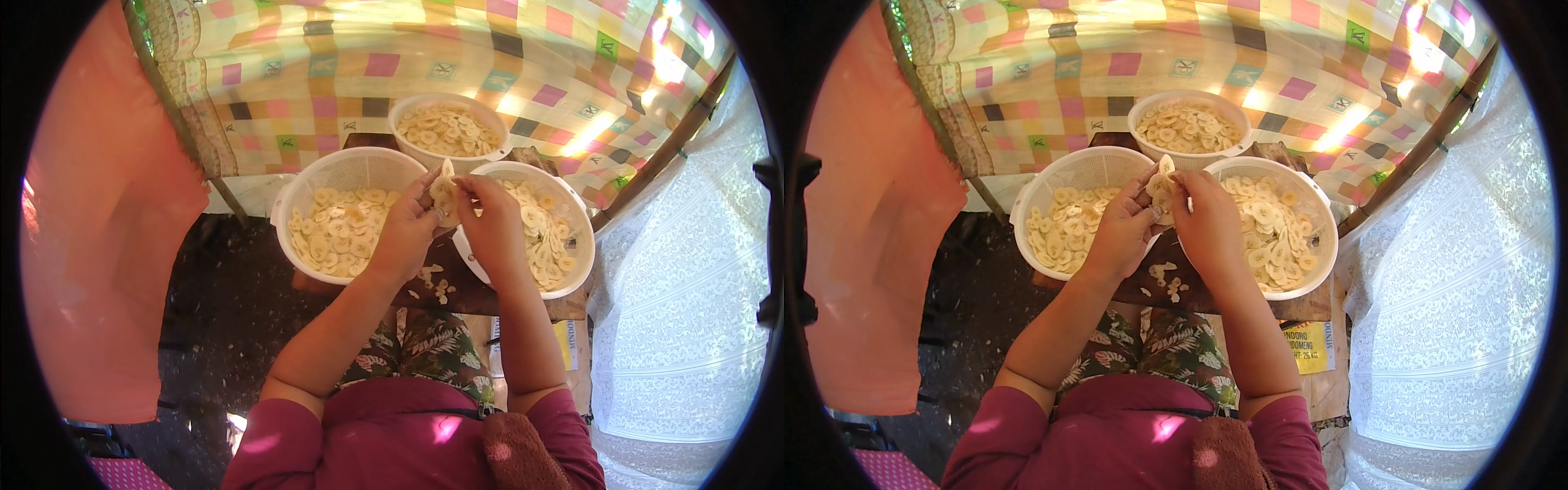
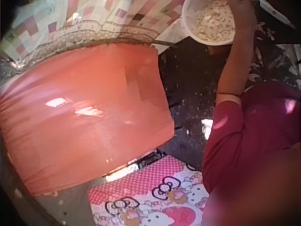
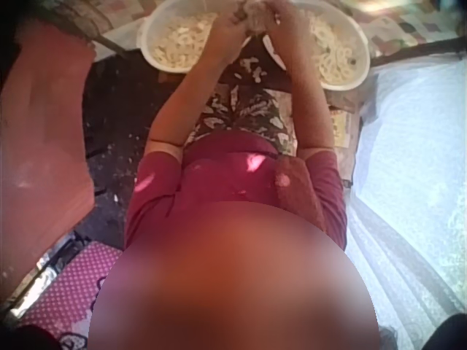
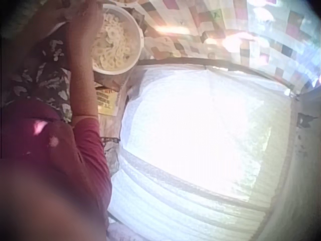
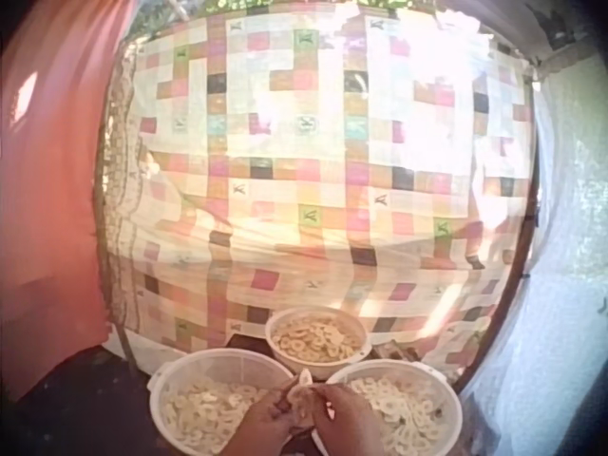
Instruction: The person sorts sliced banana pieces by hand, separating them between two white colanders on a table. The person repeatedly picks up slices, inspects them, and places them into one of the colanders.
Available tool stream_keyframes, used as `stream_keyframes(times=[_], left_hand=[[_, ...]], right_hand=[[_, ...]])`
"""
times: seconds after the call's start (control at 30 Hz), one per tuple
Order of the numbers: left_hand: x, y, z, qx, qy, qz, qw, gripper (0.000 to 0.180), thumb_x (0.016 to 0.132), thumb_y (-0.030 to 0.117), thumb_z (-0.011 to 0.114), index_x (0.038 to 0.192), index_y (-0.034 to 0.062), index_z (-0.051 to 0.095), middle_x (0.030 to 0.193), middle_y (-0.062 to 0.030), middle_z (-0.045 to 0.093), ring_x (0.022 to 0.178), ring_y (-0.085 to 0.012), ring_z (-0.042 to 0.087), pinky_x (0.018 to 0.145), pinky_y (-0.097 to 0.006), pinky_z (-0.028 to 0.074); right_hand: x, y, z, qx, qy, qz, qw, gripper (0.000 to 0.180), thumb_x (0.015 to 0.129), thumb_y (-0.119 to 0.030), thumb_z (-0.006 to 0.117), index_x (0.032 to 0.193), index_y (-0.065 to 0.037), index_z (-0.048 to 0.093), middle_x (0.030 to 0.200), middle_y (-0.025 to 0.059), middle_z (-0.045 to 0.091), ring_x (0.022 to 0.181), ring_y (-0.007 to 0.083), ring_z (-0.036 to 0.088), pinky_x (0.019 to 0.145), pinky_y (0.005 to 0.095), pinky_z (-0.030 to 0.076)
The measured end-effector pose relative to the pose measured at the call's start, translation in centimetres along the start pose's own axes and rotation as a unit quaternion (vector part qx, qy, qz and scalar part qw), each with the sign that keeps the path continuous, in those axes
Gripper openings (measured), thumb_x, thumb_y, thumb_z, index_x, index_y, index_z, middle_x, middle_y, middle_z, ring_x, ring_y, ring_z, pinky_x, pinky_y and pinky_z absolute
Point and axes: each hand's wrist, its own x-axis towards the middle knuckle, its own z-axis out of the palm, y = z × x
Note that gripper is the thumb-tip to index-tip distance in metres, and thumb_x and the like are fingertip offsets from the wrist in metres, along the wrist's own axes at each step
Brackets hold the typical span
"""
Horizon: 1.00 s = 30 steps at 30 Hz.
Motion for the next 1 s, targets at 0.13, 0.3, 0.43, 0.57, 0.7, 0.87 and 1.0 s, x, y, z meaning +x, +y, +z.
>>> stream_keyframes(times=[0.13,0.3,0.43,0.57,0.7,0.87,1.0], left_hand=[[0.1,0.6,-0.7,-0.089,-0.031,-0.026,0.995,0.054,0.091,-0.011,0.038,0.144,-0.0019,0.031,0.137,-0.0202,0.047,0.123,-0.029,0.055,0.098,-0.04,0.054],[0.1,1.0,-1.1,-0.081,-0.03,-0.065,0.994,0.043,0.097,0.001,0.042,0.14,-0.0006,0.038,0.133,-0.0181,0.052,0.118,-0.0307,0.059,0.095,-0.044,0.055],[0.2,0.6,-0.5,-0.033,-0.051,-0.093,0.994,0.037,0.099,0.003,0.041,0.135,-0.001,0.043,0.128,-0.0172,0.055,0.112,-0.0306,0.062,0.091,-0.043,0.057],[0.2,0.3,-0.1,-0.036,-0.067,-0.118,0.99,0.036,0.099,0.003,0.041,0.135,-0.0012,0.043,0.127,-0.0167,0.056,0.111,-0.0303,0.063,0.089,-0.042,0.058],[0.2,0.7,-0.5,-0.057,-0.071,-0.122,0.988,0.038,0.098,0.002,0.039,0.136,-0.001,0.043,0.128,-0.0172,0.055,0.113,-0.0307,0.062,0.091,-0.043,0.057],[0.5,0.6,-0.5,-0.059,-0.074,-0.129,0.987,0.044,0.094,-0.002,0.036,0.138,-0.0018,0.04,0.13,-0.0186,0.053,0.116,-0.0317,0.06,0.094,-0.043,0.056],[0.4,0.4,-0.3,-0.067,-0.069,-0.112,0.989,0.048,0.092,-0.005,0.035,0.14,-0.0031,0.037,0.133,-0.0194,0.051,0.12,-0.0318,0.057,0.097,-0.044,0.054]], right_hand=[[0.7,1.7,-1.9,0.019,0.039,-0.014,0.999,0.018,0.089,-0.005,0.061,0.105,0.001,0.068,0.096,0.013,0.069,0.08,0.023,0.067,0.071,0.03,0.052],[1.6,3.7,-4.7,-0.115,0.077,0.032,0.99,0.02,0.089,-0.012,0.064,0.103,0.0,0.071,0.101,0.0108,0.068,0.09,0.0217,0.066,0.081,0.0324,0.05],[1.5,3.3,-4.4,-0.029,0.017,0.025,0.999,0.023,0.086,-0.018,0.066,0.099,0.001,0.07,0.101,0.015,0.067,0.096,0.031,0.064,0.085,0.0382,0.048],[1.7,2.6,-3.3,0.07,-0.062,0.047,0.995,0.024,0.085,-0.017,0.068,0.099,0.003,0.069,0.098,0.0123,0.067,0.091,0.0258,0.065,0.084,0.0345,0.049],[1.8,2.6,-3.1,0.153,-0.078,0.104,0.98,0.023,0.085,-0.016,0.07,0.1,0.002,0.069,0.089,0.0085,0.067,0.085,0.0165,0.064,0.08,0.0296,0.049],[1.9,3.6,-4.1,0.214,0.019,0.134,0.967,0.025,0.086,-0.015,0.071,0.105,0.001,0.068,0.079,0.0046,0.067,0.075,0.0088,0.06,0.069,0.0258,0.049],[2.1,5.2,-6.7,-0.012,0.085,0.136,0.987,0.034,0.084,-0.016,0.073,0.112,0.002,0.065,0.074,0.0048,0.064,0.067,0.0116,0.058,0.064,0.0293,0.047]])
